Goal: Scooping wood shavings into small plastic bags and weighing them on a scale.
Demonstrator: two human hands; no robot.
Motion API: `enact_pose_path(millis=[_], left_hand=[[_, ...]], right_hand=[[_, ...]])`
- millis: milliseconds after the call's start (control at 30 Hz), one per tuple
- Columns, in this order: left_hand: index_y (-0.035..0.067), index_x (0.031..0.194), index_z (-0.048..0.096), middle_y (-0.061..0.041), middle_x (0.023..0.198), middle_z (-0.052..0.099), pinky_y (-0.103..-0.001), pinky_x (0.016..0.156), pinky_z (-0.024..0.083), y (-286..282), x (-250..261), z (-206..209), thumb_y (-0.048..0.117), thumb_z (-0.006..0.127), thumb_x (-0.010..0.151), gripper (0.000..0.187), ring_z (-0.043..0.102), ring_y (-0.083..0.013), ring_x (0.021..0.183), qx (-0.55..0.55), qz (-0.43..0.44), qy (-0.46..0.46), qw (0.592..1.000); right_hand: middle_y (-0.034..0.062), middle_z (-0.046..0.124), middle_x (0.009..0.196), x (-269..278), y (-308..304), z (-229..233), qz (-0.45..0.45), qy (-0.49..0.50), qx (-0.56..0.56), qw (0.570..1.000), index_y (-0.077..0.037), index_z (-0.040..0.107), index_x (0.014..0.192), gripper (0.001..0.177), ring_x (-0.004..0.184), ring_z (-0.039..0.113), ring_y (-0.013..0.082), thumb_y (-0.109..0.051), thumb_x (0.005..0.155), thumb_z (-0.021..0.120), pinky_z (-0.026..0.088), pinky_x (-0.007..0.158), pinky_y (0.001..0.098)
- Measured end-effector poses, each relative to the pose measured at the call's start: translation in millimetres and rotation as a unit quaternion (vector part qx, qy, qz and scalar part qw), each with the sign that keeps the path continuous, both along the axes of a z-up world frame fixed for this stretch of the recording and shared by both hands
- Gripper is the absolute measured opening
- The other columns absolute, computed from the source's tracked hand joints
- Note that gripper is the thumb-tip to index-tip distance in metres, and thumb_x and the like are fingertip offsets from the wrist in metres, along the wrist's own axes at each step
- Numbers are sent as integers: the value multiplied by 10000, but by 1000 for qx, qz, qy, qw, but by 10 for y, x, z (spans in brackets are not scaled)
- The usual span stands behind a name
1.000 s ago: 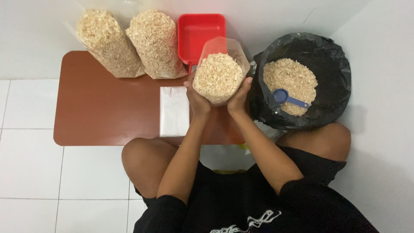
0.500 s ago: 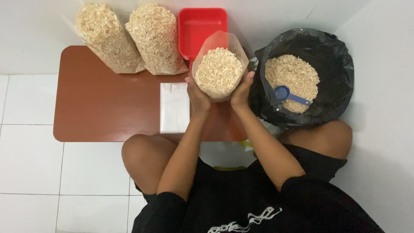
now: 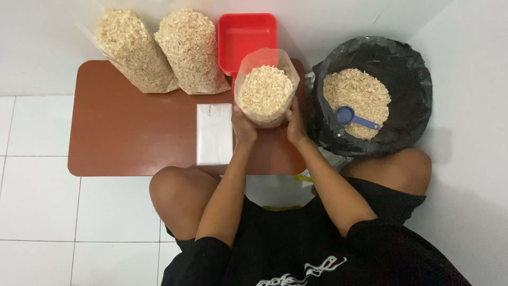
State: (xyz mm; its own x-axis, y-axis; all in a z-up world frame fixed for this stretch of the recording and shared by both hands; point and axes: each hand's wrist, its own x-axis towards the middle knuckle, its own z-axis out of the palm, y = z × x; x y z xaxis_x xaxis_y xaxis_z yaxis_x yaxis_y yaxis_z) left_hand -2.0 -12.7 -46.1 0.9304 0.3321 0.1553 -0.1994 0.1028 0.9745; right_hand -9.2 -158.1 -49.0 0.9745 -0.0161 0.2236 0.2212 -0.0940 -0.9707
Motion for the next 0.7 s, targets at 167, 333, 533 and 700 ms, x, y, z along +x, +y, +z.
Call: enact_pose_path(millis=[167, 333, 533, 700], left_hand=[[11, 1442, 535, -270, 1388, 570, -507, 1190, 363, -120, -162, 648, 482, 161, 1108, 689, 539, -360, 1338, -8, 3, -19, 1000], [22, 1520, 468, -195, 1489, 532, -447, 1254, 311, -35, -246, 1333, 514, 140, 1113, 717, 509, -291, 1401, -51, -13, -58, 997], [2, 1584, 218, -231, 1505, 536, -447, 1185, 433, 543, 559, 1757, 207, 278, 1178, 459, 588, -366, 1347, 313, 44, -202, 927], [-20, 1395, 385, -233, 1283, 623, -455, 1008, 457, 668, 1152, 1841, 195, 307, 1113, 364, 612, -380, 1107, 294, 28, -261, 919]], right_hand=[[209, 186, 1666, -65, 113, 298, 10, -1, -1, 1000, -64, 132, 1629, 745, 1546, 172, 376, -540, 1058, 181, 74, 1293, 528], [197, 147, 1678, -296, 174, 1156, 7, -6, -20, 1000, -74, 64, 1636, 761, 1548, 179, 375, -579, 1070, 121, 84, 1292, 542], [301, 556, 1200, 148, 127, 1978, -24, -157, -236, 959, 59, 457, 1232, 395, 1040, 515, 481, -6, 873, 304, 394, 937, 532], [216, 277, 1653, 686, 369, 2353, -7, -202, -47, 978, -128, 76, 1579, 591, 1557, 344, 386, -532, 1175, 225, 275, 1318, 467]])
